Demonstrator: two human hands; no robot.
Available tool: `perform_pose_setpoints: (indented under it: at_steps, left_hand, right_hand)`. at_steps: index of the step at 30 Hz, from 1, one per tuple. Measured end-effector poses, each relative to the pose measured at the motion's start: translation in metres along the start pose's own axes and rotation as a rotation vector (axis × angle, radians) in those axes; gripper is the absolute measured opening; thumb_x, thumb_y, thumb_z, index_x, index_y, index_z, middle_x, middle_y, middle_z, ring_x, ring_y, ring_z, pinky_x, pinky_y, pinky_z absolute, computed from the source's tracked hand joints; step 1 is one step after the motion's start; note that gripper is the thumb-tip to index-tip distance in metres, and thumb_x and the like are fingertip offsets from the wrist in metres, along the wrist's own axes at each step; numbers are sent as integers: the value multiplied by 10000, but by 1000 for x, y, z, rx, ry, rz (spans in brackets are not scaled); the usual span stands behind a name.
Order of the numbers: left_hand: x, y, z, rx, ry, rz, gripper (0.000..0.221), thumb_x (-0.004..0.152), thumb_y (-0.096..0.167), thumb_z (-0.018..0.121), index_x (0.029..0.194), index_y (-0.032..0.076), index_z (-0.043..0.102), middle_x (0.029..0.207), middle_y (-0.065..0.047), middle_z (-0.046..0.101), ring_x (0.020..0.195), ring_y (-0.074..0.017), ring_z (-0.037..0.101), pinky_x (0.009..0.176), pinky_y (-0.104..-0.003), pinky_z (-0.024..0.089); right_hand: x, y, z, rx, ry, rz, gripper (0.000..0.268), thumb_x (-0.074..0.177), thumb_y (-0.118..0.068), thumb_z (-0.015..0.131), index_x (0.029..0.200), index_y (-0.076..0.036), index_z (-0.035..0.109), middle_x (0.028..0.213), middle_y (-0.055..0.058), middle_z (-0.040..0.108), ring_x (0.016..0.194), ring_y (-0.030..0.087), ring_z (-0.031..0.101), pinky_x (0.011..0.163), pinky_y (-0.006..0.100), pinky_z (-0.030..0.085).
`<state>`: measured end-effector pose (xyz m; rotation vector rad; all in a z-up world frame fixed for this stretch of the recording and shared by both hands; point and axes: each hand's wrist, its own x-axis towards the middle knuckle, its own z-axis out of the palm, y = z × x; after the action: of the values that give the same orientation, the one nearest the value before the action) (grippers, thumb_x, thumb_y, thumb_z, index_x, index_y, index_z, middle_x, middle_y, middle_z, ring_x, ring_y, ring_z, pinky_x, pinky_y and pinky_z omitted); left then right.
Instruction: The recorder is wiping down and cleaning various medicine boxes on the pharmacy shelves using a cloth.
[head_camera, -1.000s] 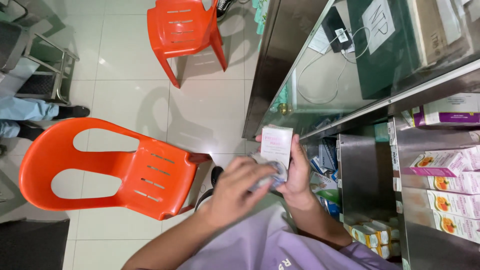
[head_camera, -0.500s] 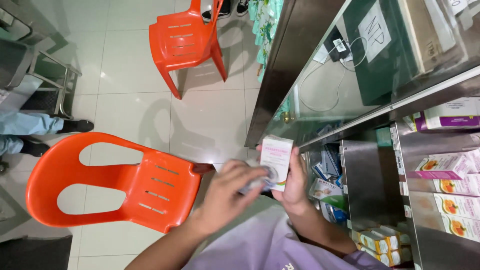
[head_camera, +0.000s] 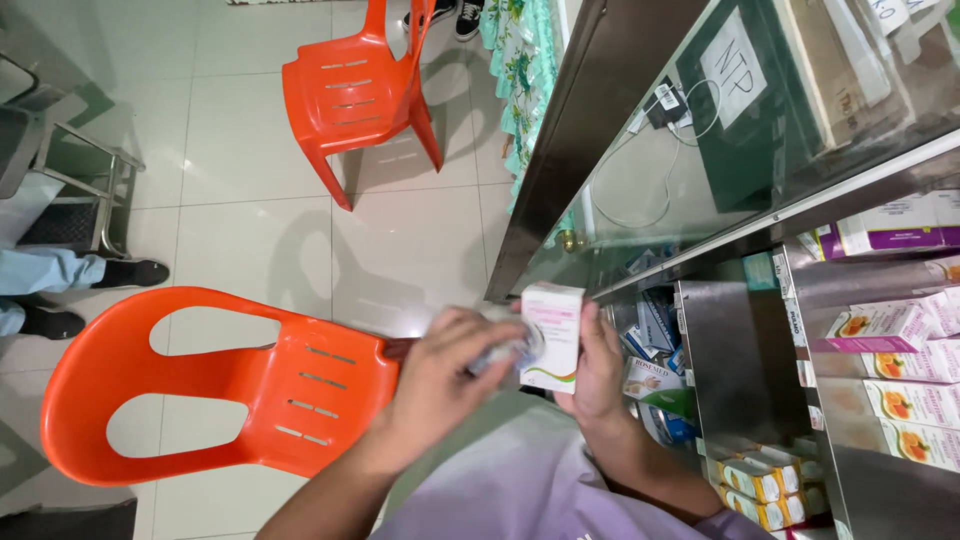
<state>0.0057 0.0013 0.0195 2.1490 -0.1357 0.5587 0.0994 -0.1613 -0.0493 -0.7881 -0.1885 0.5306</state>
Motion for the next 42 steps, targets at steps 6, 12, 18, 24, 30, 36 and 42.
perform_pose_setpoints:
  at_steps: [6, 12, 18, 24, 30, 36, 42]
  left_hand:
    - [16, 9, 16, 37, 176, 103, 307, 922, 115, 803, 1201, 56, 688, 1147, -67, 756, 931, -237, 606, 848, -347, 512]
    - [-10, 25, 36, -83, 94, 138, 218, 978, 75, 729, 1185, 45, 668, 1096, -76, 727, 943, -278, 585, 872, -347, 509]
    - [-3, 11, 6, 26, -2, 100, 191, 1018, 160, 662, 1188, 73, 668, 1151, -42, 735, 959, -246, 600, 891, -356, 512]
    - [10, 1, 9, -56, 196, 20, 229, 893, 46, 744, 1119, 87, 741, 968, -110, 749, 845, -395, 675, 783, -490, 572]
    - [-21, 19, 28, -172, -1, 128, 133, 1012, 61, 662, 1145, 61, 667, 1076, -63, 716, 942, -281, 600, 907, -352, 494]
    - [-4, 10, -7, 45, -53, 26, 193, 1006, 195, 662, 1173, 102, 687, 1062, -29, 732, 951, -249, 603, 859, -364, 499]
    - [-12, 14, 17, 178, 117, 131, 210, 1008, 159, 679, 1196, 68, 653, 1151, -65, 726, 939, -259, 575, 852, -365, 487]
  right_hand:
    - [0, 39, -30, 6, 192, 97, 320, 1063, -246, 533, 1220, 0, 664, 1102, 177, 725, 999, 247, 699, 858, 331, 549]
    - [4, -9, 23, -358, -90, -74, 607, 1127, -416, 292, 1136, 3, 730, 1042, 194, 787, 956, 301, 778, 830, 343, 632]
    - [6, 19, -16, -10, 199, 178, 529, 1046, -368, 498, 1192, 110, 674, 1103, 309, 733, 968, 382, 730, 890, 456, 587]
    - [9, 50, -35, -5, 163, 107, 426, 1063, -296, 499, 1120, 85, 680, 948, 292, 729, 732, 329, 746, 650, 473, 651]
    - [0, 2, 13, -219, 28, 186, 635, 1081, -438, 367, 1164, 92, 706, 1072, 306, 765, 925, 359, 760, 799, 413, 611]
    - [-6, 43, -34, 3, 199, 267, 256, 1043, -316, 592, 1043, -74, 676, 831, 78, 682, 733, 190, 672, 639, 318, 532]
    - [-7, 33, -29, 11, 79, 212, 362, 1096, -346, 497, 968, -52, 665, 803, 70, 650, 685, 182, 628, 637, 301, 501]
